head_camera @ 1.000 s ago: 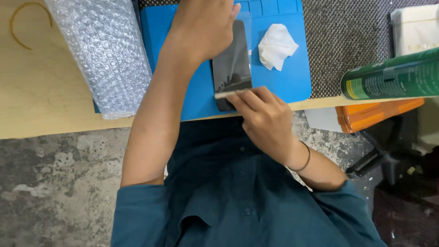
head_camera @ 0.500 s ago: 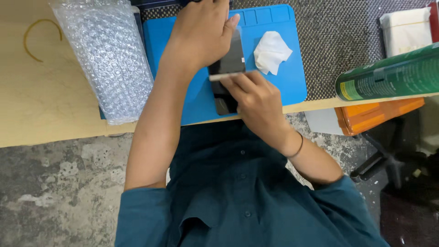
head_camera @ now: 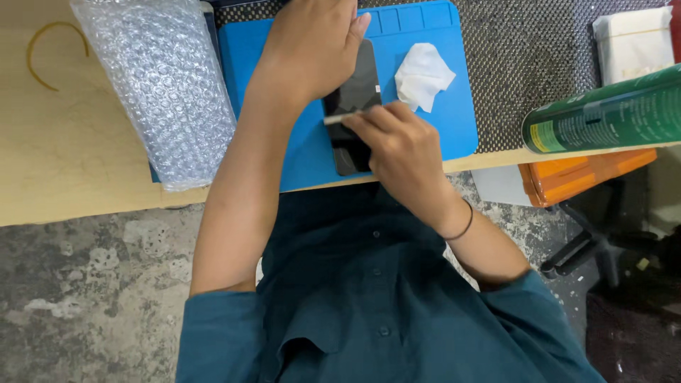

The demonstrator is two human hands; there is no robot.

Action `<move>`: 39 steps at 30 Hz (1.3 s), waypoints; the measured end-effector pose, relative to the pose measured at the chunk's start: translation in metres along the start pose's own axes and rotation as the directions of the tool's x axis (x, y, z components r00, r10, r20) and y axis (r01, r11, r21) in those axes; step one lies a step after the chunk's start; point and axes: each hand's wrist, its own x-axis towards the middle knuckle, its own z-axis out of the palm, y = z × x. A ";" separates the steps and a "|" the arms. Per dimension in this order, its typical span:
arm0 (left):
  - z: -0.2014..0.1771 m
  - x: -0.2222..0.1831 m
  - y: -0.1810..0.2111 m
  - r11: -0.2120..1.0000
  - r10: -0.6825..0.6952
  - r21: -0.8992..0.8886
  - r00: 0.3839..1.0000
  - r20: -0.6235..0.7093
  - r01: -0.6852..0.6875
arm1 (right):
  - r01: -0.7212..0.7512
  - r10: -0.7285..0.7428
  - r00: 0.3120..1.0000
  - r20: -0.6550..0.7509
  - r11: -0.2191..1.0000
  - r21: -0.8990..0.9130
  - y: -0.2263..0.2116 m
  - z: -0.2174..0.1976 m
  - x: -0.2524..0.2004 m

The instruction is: The person unboxes a smartphone screen assembly, removes its protective plastic films, and wipes both sides of the assembly with a cloth.

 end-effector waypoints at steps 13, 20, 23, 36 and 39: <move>0.027 -0.007 -0.019 0.987 -0.122 0.136 0.960 0.252 0.090 | -0.016 0.011 0.989 0.144 1.000 0.027 -0.011 -0.025 -0.023; 0.026 -0.006 -0.019 0.982 -0.108 0.173 0.969 0.224 0.070 | 0.024 -0.031 0.993 0.116 0.998 0.066 0.000 -0.016 -0.014; 0.024 -0.003 -0.019 0.983 -0.109 0.173 0.965 0.237 0.069 | 0.037 -0.045 0.996 0.074 0.994 0.099 0.005 -0.003 -0.004; 0.012 -0.003 -0.015 0.984 -0.086 0.173 0.960 0.266 0.041 | 0.001 -0.004 1.000 0.016 0.987 0.160 -0.012 0.020 -0.014; 0.011 -0.003 -0.018 0.983 -0.078 0.184 0.959 0.272 0.028 | -0.002 0.002 1.000 -0.004 0.992 0.123 -0.002 0.037 0.003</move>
